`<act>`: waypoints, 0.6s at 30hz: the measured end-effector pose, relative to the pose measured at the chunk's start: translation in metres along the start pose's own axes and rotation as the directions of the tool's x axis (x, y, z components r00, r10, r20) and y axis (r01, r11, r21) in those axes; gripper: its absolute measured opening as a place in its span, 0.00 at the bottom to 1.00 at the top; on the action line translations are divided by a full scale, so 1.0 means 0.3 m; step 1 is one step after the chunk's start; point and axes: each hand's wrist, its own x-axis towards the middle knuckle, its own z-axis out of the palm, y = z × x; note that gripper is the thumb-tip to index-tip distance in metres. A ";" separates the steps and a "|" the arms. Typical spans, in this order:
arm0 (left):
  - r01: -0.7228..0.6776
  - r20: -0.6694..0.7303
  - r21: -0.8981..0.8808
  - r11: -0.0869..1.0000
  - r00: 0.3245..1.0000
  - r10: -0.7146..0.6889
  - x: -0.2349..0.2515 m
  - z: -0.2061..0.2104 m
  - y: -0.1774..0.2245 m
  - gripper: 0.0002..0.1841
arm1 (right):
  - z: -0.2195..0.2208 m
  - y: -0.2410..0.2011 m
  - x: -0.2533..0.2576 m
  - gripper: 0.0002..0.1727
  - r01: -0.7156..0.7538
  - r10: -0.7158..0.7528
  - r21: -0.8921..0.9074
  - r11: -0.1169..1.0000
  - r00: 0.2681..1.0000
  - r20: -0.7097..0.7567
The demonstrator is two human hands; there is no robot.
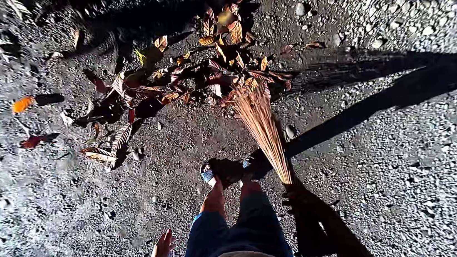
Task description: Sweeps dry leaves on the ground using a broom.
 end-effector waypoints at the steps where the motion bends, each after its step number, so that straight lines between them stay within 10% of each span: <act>1: 0.001 0.011 0.020 1.000 1.000 -0.002 0.009 0.015 -0.006 0.31 | -0.059 0.002 0.017 0.27 0.003 0.001 0.037 0.999 0.993 -0.120; 4: 0.004 0.042 0.103 0.995 0.999 -0.009 0.028 0.055 -0.046 0.30 | -0.145 -0.050 0.187 0.13 0.123 -0.065 0.222 0.967 0.966 -0.252; 7: 0.026 0.030 0.093 0.995 0.999 -0.028 0.011 0.083 -0.067 0.29 | 0.014 -0.181 0.372 0.12 0.128 -0.133 0.395 0.910 0.991 -0.013; 13: 0.038 -0.049 0.104 0.994 0.998 -0.033 -0.103 0.134 0.031 0.30 | 0.539 -0.383 0.479 0.13 0.065 0.087 -0.266 0.962 0.848 0.523; 18: -0.030 -0.052 0.159 0.987 0.998 0.039 -0.125 0.262 0.230 0.31 | 0.181 -0.440 0.285 0.14 0.151 0.085 -0.437 0.887 0.876 0.475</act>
